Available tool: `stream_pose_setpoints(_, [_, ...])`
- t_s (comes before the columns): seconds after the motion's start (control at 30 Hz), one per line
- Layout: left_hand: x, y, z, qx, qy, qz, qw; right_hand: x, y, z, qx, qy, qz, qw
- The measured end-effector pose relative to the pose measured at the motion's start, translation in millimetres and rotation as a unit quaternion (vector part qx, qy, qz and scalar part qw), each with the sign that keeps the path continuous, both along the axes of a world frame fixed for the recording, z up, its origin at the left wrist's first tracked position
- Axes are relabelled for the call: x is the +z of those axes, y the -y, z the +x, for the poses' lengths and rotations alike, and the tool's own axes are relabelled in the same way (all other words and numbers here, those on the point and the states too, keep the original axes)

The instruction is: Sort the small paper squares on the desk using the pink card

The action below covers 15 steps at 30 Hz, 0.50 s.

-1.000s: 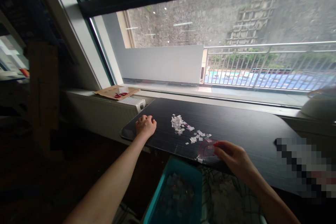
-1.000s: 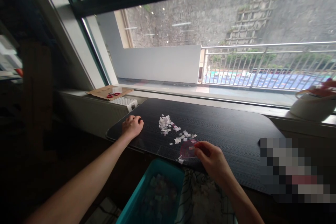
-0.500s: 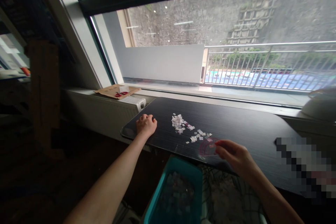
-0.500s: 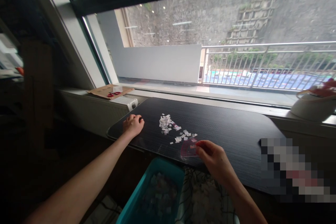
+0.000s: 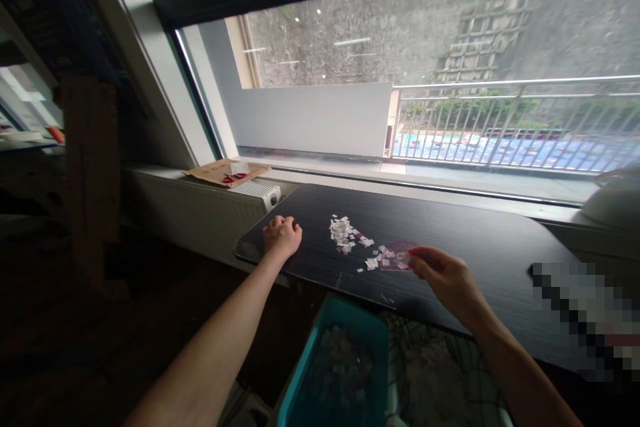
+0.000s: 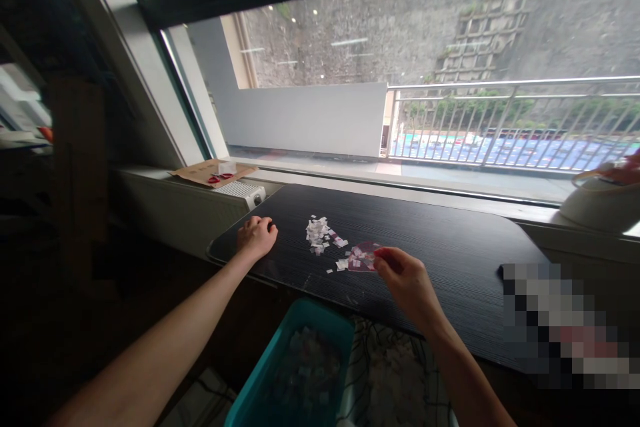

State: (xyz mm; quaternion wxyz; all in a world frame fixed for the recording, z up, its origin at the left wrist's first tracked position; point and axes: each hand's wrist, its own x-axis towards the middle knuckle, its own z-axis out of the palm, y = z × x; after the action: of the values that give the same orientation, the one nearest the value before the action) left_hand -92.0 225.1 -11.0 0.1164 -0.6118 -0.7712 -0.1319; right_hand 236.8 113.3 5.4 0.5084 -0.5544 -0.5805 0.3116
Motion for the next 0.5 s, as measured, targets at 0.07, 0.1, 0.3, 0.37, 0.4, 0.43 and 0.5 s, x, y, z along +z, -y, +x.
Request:
stream_pose_setpoints(0.07, [0.1, 0, 0, 0.000, -0.001, 0.002, 1.000, -1, -4, -2, 0.016, 0.013, 0.000, 1.000])
stream_pose_setpoints(0.1, [0.1, 1, 1, 0.000, -0.001, 0.004, 1.000, -1, -7, -4, 0.026, 0.021, 0.000, 0.999])
stream_pose_setpoints(0.3, [-1.2, 1, 1, 0.003, -0.003, 0.010, 1.000, -6, -19, -10, 0.040, 0.053, 0.011, 0.998])
stream_pose_setpoints(0.37, [-1.5, 0, 0, 0.002, -0.001, 0.009, 1.000, -5, -16, -6, 0.039, 0.070, 0.010, 0.997])
stream_pose_setpoints(0.4, [-1.5, 0, 0, 0.002, 0.000, 0.008, 1.000, -4, -14, -4, 0.036, 0.084, 0.012, 0.996])
stream_pose_setpoints(0.43, [-1.5, 0, 0, 0.001, 0.001, 0.006, 1.000, -3, -13, -2, 0.032, 0.096, 0.017, 0.995])
stream_pose_setpoints(0.5, [-1.1, -1, 0, 0.000, 0.003, 0.004, 1.000, -1, -10, 2, 0.021, 0.108, 0.027, 0.994])
